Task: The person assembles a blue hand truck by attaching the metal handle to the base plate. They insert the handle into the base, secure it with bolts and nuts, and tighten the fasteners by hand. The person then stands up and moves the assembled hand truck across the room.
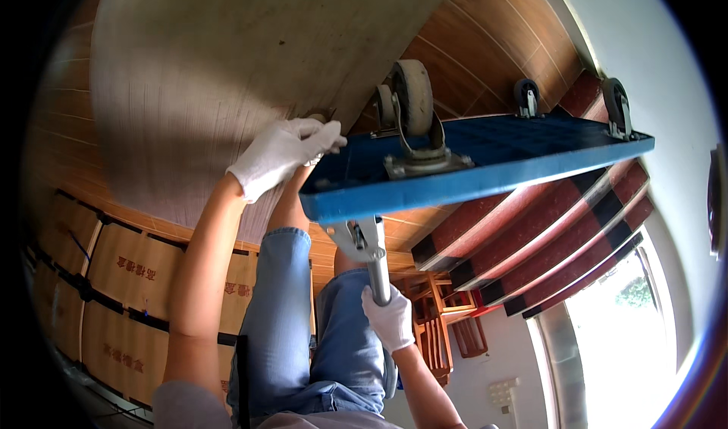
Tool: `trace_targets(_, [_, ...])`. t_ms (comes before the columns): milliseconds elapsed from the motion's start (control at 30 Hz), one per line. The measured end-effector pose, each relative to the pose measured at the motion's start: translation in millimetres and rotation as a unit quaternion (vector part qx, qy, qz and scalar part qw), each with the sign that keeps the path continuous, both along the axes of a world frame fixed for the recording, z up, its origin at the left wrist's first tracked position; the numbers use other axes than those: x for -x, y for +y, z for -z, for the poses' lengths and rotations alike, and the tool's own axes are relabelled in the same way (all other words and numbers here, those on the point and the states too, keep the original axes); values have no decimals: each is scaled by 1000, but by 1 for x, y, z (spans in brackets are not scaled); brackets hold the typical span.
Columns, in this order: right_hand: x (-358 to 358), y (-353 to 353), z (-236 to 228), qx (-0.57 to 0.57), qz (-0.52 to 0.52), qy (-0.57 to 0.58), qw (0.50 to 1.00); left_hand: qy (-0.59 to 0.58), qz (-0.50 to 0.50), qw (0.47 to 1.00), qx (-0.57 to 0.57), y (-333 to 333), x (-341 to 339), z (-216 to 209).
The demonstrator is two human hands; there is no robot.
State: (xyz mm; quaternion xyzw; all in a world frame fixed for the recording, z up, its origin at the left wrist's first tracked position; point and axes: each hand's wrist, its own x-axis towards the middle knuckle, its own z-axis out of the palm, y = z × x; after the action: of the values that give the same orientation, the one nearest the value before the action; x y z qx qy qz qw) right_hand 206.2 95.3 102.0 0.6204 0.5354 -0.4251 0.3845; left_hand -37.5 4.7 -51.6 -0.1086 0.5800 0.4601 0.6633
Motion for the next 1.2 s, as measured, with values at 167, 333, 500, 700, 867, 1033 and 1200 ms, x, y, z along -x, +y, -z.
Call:
trace_targets(167, [-27, 10, 1, 26, 1, -36, 999, 35, 115, 993, -18, 7, -12, 14])
trace_targets(333, [-27, 14, 1, 35, -38, -45, 998, -47, 112, 991, -61, 19, -13, 8])
trace_targets(500, [-19, 15, 2, 35, -29, -47, 998, -73, 151, 984, -61, 31, -14, 5])
trace_targets(700, [-25, 11, 2, 24, -40, -36, 998, -87, 200, 975, -34, 43, -5, -3])
trace_targets(867, [-21, 11, 1, 28, -28, -25, 999, 8, 227, 971, -75, 39, -6, -10])
trace_targets(1033, [-25, 6, 4, 39, -5, -13, 999, 27, 252, 963, -89, 47, 4, -14])
trace_targets(1200, [-18, 12, 4, 79, -12, 13, 997, -12, 213, 973, -86, 40, 3, -9])
